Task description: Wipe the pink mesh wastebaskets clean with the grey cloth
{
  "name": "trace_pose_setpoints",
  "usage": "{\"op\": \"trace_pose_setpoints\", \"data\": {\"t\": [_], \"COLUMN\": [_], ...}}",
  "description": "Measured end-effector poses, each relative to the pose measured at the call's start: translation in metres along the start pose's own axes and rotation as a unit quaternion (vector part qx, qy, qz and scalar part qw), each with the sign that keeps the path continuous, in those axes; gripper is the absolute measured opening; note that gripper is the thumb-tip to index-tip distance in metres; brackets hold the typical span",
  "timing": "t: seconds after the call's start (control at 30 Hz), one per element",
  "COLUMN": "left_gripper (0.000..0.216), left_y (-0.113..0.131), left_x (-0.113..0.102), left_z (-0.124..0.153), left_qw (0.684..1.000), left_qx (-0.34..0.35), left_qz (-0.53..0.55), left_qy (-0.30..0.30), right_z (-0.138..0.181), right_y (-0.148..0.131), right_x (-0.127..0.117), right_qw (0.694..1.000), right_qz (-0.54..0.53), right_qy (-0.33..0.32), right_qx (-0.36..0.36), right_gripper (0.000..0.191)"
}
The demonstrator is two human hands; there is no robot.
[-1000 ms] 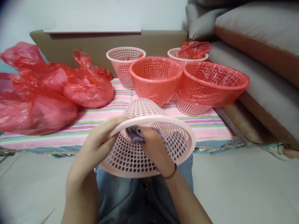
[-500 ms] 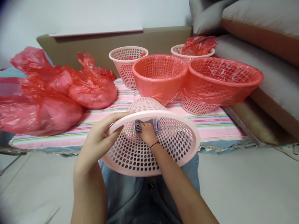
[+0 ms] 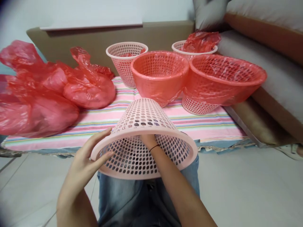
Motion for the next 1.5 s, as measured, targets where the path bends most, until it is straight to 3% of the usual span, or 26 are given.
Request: {"op": "trace_pose_setpoints", "data": {"t": [0.13, 0.23, 0.4, 0.7, 0.8, 0.93, 1.13, 1.3, 1.37, 1.5], "left_gripper": [0.060, 0.052, 0.043, 0.029, 0.026, 0.030, 0.031, 0.033, 0.034, 0.040], "left_y": [-0.058, -0.084, -0.074, -0.037, -0.023, -0.012, -0.006, -0.001, 0.000, 0.007], "left_x": [0.032, 0.059, 0.072, 0.065, 0.061, 0.055, 0.049, 0.046, 0.043, 0.034], "left_z": [0.034, 0.051, 0.044, 0.033, 0.028, 0.021, 0.019, 0.017, 0.017, 0.021], "left_qw": [0.991, 0.973, 0.958, 0.959, 0.965, 0.970, 0.972, 0.974, 0.976, 0.985], "left_qx": [-0.055, -0.090, -0.017, -0.017, 0.005, 0.015, 0.025, 0.039, 0.043, 0.071], "left_qz": [0.064, 0.105, 0.129, 0.138, 0.122, 0.108, 0.103, 0.105, 0.100, 0.078], "left_qy": [0.106, 0.185, 0.256, 0.247, 0.234, 0.218, 0.210, 0.197, 0.189, 0.139], "right_z": [-0.001, -0.003, 0.006, 0.071, 0.093, 0.120, 0.158, 0.165, 0.160, 0.132], "right_y": [0.003, -0.001, -0.014, -0.057, -0.074, -0.094, -0.121, -0.139, -0.142, -0.130], "right_x": [0.001, -0.002, -0.015, -0.046, -0.060, -0.081, -0.113, -0.138, -0.151, -0.170], "right_qw": [1.000, 1.000, 0.997, 0.991, 0.990, 0.979, 0.958, 0.926, 0.931, 0.962], "right_qz": [0.009, 0.016, 0.035, 0.051, 0.043, -0.006, -0.074, -0.135, -0.167, -0.219], "right_qy": [-0.002, -0.015, -0.070, -0.123, -0.135, -0.199, -0.277, -0.351, -0.323, -0.159], "right_qx": [0.022, 0.022, 0.002, -0.021, 0.003, 0.041, 0.016, -0.005, 0.019, 0.036], "right_gripper": [0.047, 0.049, 0.053, 0.070, 0.079, 0.082, 0.089, 0.084, 0.075, 0.067]}}
Point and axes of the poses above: each hand's wrist, its own z-axis away from the middle knuckle, its own x-axis out of the palm, y = z × x, the point moved 3 cm from there along -z, towards the middle knuckle, and after that the axes turned 10 degrees about -x, right-handed, at the moved point
